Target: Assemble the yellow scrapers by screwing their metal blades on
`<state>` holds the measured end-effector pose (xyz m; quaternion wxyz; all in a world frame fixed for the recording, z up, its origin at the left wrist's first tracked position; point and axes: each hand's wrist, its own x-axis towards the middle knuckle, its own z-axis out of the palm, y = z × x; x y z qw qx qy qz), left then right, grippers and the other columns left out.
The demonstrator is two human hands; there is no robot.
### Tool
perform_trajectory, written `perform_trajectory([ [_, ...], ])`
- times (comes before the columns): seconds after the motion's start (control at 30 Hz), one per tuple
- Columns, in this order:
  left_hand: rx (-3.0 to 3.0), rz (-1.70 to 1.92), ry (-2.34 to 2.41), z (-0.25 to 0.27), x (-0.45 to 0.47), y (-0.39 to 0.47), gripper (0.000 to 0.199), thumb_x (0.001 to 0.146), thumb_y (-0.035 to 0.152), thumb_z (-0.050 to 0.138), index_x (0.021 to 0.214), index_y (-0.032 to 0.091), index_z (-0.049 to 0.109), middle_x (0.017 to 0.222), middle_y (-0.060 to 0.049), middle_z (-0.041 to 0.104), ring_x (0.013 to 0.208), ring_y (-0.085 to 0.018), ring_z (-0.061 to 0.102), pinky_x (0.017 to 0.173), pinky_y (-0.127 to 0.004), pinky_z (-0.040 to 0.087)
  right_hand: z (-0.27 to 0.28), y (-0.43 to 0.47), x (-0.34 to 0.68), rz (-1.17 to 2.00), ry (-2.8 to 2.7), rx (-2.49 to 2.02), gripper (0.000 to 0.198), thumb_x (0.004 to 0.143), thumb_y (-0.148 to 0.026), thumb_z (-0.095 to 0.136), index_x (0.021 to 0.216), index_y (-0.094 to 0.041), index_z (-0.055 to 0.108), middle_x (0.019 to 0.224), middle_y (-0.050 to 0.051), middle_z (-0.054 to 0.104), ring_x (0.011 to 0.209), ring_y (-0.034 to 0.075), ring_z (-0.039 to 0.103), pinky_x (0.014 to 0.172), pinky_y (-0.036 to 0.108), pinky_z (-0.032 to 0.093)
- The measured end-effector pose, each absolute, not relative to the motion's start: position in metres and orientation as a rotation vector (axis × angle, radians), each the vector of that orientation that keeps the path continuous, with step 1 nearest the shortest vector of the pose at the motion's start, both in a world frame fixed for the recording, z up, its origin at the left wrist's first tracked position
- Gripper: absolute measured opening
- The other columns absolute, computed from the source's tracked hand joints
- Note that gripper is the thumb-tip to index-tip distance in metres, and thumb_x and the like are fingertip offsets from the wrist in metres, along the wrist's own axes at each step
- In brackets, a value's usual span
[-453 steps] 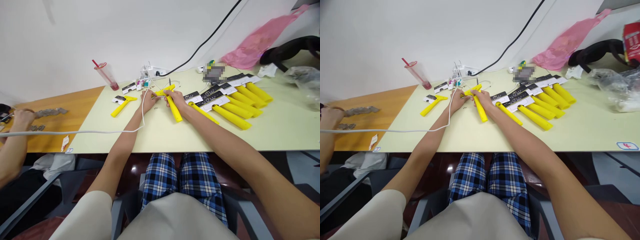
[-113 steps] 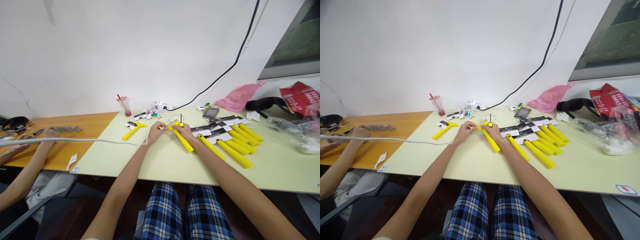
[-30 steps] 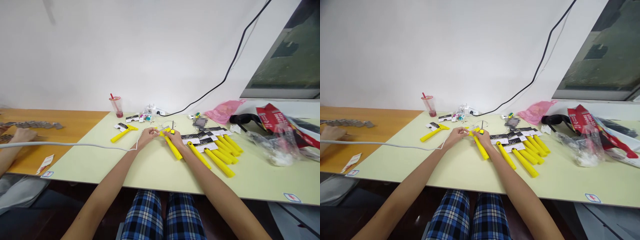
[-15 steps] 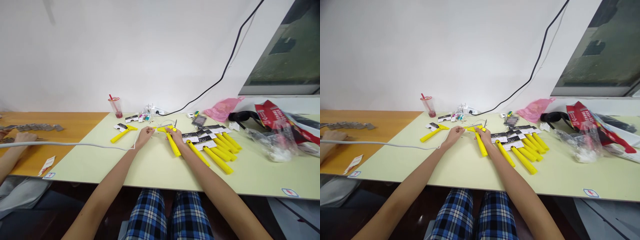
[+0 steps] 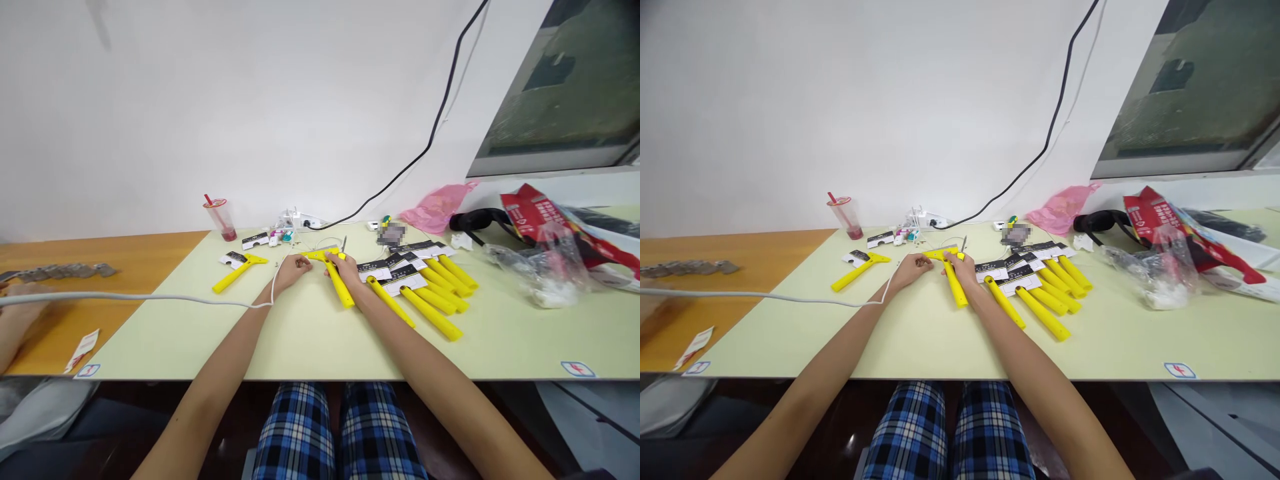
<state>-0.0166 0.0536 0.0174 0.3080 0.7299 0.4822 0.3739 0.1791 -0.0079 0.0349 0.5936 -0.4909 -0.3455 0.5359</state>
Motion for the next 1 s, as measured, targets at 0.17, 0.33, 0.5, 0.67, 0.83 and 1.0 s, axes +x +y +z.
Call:
perform_trajectory([
  [0.17, 1.874, 1.043, 1.244, 0.018, -0.017, 0.053, 0.014, 0.072, 0.031, 0.084, 0.075, 0.019, 0.077, 0.070, -0.001, 0.061, 0.071, -0.019, 0.052, 0.072, -0.034, 0.038, 0.034, -0.007, 0.181, 1.254, -0.826, -1.142, 0.034, 0.083, -0.034, 0.091, 0.083, -0.022, 0.060, 0.066, -0.002, 0.069, 0.049, 0.015, 0.068, 0.042, 0.022, 0.048],
  [0.33, 1.708, 1.213, 1.218, 0.019, -0.024, 0.050, 0.032, 0.079, 0.049, 0.084, 0.085, 0.018, 0.077, 0.074, -0.002, 0.062, 0.073, -0.018, 0.050, 0.072, -0.033, 0.038, 0.031, -0.005, 0.183, 1.251, -0.864, -1.136, 0.028, 0.084, -0.033, 0.085, 0.085, -0.022, 0.060, 0.070, -0.001, 0.070, 0.050, 0.015, 0.067, 0.045, 0.024, 0.050],
  [0.5, 1.550, 1.360, 1.139, 0.028, -0.028, 0.047, 0.049, 0.083, 0.065, 0.078, 0.094, 0.018, 0.075, 0.080, -0.002, 0.061, 0.075, -0.016, 0.047, 0.073, -0.031, 0.037, 0.029, -0.006, 0.182, 1.258, -0.929, -1.140, 0.028, 0.079, -0.035, 0.086, 0.085, -0.022, 0.062, 0.072, -0.001, 0.071, 0.052, 0.016, 0.068, 0.048, 0.026, 0.049],
  [0.67, 1.604, 1.249, 0.995, 0.043, -0.015, 0.034, 0.046, 0.074, 0.060, 0.091, 0.087, 0.018, 0.080, 0.076, -0.001, 0.058, 0.075, -0.016, 0.044, 0.071, -0.032, 0.034, 0.032, -0.015, 0.176, 1.275, -1.142, -1.100, 0.042, 0.068, -0.046, 0.092, 0.082, -0.023, 0.060, 0.066, -0.005, 0.067, 0.055, 0.018, 0.069, 0.054, 0.027, 0.048],
  [0.83, 1.726, 1.122, 1.040, 0.049, -0.011, 0.023, 0.042, 0.075, 0.058, 0.091, 0.086, 0.019, 0.083, 0.068, 0.000, 0.055, 0.071, -0.017, 0.041, 0.068, -0.033, 0.031, 0.037, -0.025, 0.169, 1.252, -1.282, -1.109, 0.047, 0.068, -0.051, 0.092, 0.081, -0.024, 0.056, 0.065, -0.005, 0.069, 0.056, 0.018, 0.069, 0.059, 0.029, 0.047],
  [1.0, 1.604, 1.104, 1.066, 0.043, -0.015, 0.029, 0.048, 0.064, 0.054, 0.098, 0.091, 0.019, 0.080, 0.073, 0.002, 0.054, 0.070, -0.015, 0.043, 0.067, -0.031, 0.033, 0.041, -0.028, 0.169, 1.212, -1.361, -1.137, 0.047, 0.071, -0.055, 0.089, 0.085, -0.025, 0.056, 0.065, -0.003, 0.070, 0.059, 0.021, 0.068, 0.062, 0.031, 0.049],
])
